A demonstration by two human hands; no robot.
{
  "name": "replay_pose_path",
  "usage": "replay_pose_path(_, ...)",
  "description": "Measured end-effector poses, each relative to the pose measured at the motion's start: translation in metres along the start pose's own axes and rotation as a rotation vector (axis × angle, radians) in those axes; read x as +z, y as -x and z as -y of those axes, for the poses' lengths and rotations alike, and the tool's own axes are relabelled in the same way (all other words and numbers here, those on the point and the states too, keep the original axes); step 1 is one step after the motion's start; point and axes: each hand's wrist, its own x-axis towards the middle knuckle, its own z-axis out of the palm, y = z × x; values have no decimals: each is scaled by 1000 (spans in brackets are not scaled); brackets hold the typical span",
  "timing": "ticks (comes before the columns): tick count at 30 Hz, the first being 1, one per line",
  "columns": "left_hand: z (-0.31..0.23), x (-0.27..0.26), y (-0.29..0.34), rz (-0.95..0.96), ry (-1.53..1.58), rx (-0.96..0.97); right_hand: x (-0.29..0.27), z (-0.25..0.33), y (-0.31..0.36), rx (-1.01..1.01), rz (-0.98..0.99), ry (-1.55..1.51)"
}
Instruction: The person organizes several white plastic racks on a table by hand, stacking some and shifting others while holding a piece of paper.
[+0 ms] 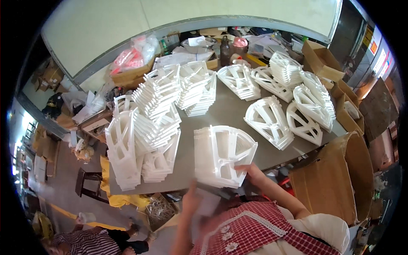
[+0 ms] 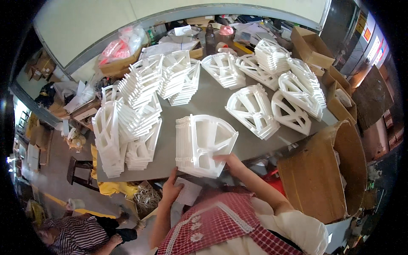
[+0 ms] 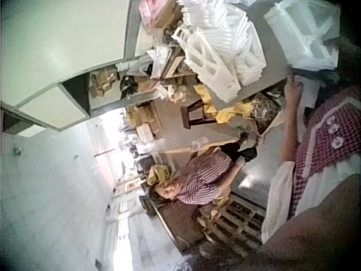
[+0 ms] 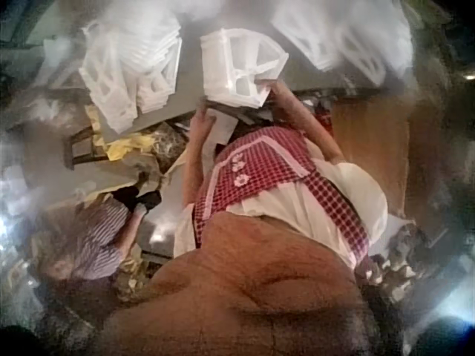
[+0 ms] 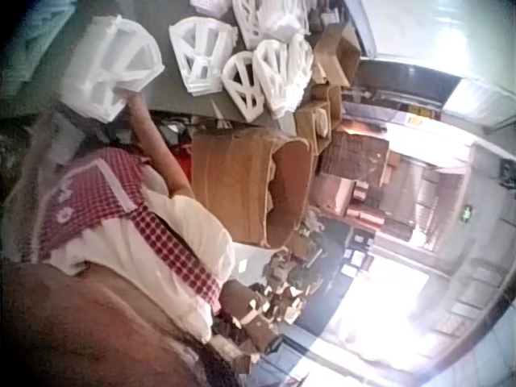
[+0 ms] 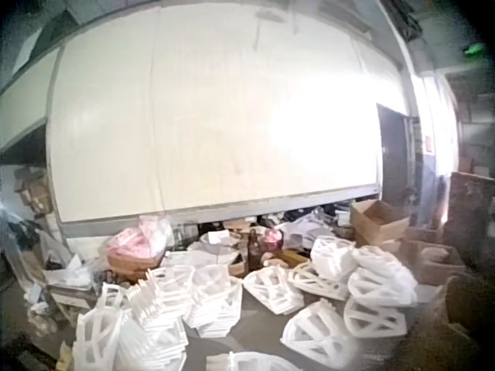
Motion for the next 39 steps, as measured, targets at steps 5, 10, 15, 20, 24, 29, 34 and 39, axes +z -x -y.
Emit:
replay_pose_path(5, 5, 9, -9, -37, 25, 97, 7, 24, -8, 79, -58, 58)
replay_pose_path(10, 11, 9, -19, -52, 127, 149, -20, 10, -49, 43, 63, 32)
replay_pose_path(15, -9, 5, -15, -46, 123, 77, -31, 10, -63, 14, 153, 24)
replay_pose_path(20, -8, 9, -5, -23, 34, -113, -19, 9, -63, 29, 250, -112)
replay_pose_path(24, -4, 24, 10, -145, 40, -126, -20, 16, -44, 49, 314, -259)
replay_pose_path(29, -15, 31, 57, -472, -151, -55, -49, 24, -9, 105, 357, -153)
replay_pose_path(34, 23, 45, 94, -578, 261, -90, -51, 28, 20, 239, 456, 349)
replay_pose_path(39, -80, 29, 106, -417, 615, -112, -44, 21, 35, 120, 638, 496)
